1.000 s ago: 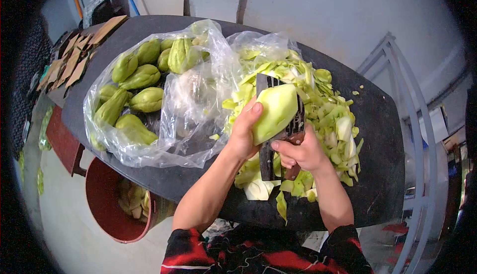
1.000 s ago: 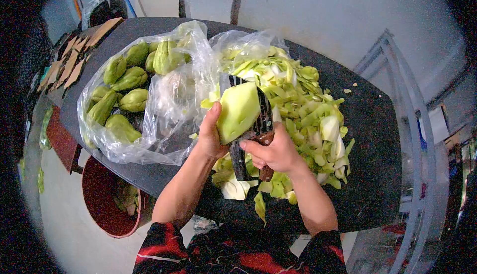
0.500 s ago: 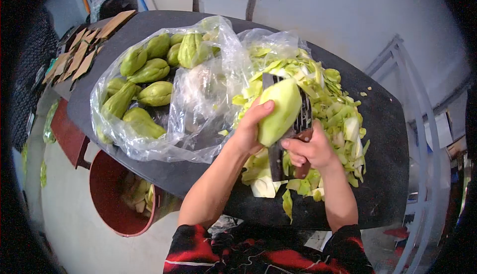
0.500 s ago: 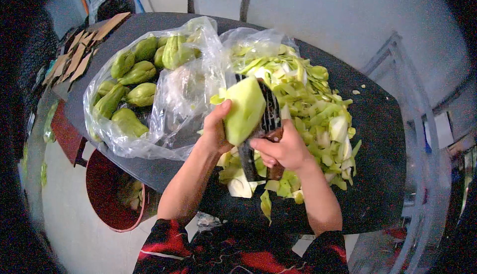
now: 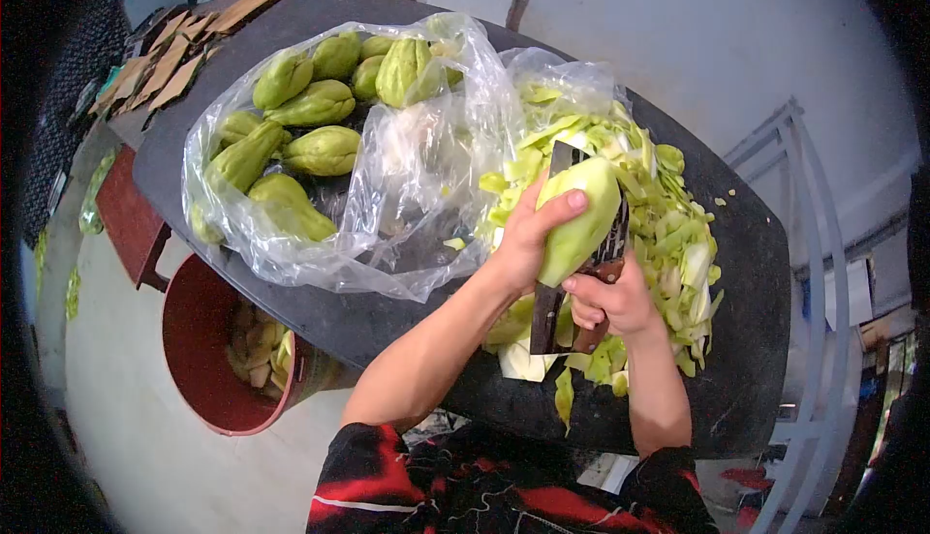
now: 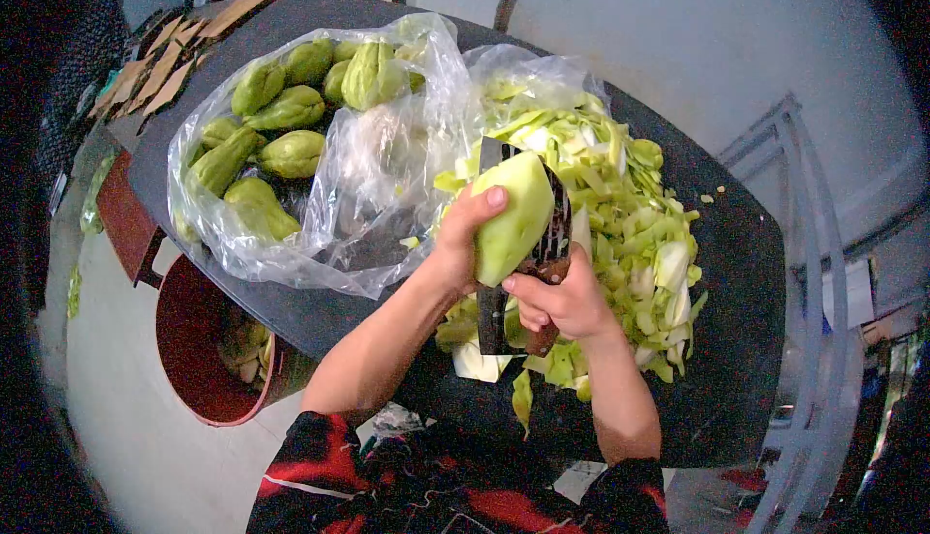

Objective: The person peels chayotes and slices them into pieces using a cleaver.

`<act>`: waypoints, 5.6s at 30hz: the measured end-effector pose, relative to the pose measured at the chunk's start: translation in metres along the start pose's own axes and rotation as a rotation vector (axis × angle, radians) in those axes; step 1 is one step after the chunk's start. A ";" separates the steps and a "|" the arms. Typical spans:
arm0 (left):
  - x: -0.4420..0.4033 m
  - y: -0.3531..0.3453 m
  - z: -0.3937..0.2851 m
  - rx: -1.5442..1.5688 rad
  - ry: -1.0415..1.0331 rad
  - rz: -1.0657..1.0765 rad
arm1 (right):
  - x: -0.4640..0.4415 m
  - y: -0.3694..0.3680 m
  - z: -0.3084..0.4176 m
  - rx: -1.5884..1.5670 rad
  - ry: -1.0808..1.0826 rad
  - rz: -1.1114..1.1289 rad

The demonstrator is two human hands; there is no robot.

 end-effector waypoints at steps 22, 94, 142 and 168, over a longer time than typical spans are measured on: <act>-0.016 0.036 -0.044 0.320 -0.270 -0.321 | -0.031 0.004 -0.003 -0.372 -0.109 -0.047; -0.009 -0.011 0.017 0.218 0.130 -0.171 | 0.070 0.061 0.006 0.409 0.133 -0.465; 0.007 -0.024 0.055 0.311 0.352 -0.034 | 0.069 0.053 0.003 0.269 0.226 -0.428; -0.001 0.009 -0.026 0.312 -0.576 -0.085 | 0.071 -0.066 0.028 1.513 0.776 -0.469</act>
Point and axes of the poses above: each hand's wrist, its own x-axis away from the middle knuckle, its own y-axis out of the back of the hand, z = x × y, the point moved 5 cm from there along -x, towards the middle knuckle, and after that the axes turned 6 degrees about x, right-handed, at the moved point
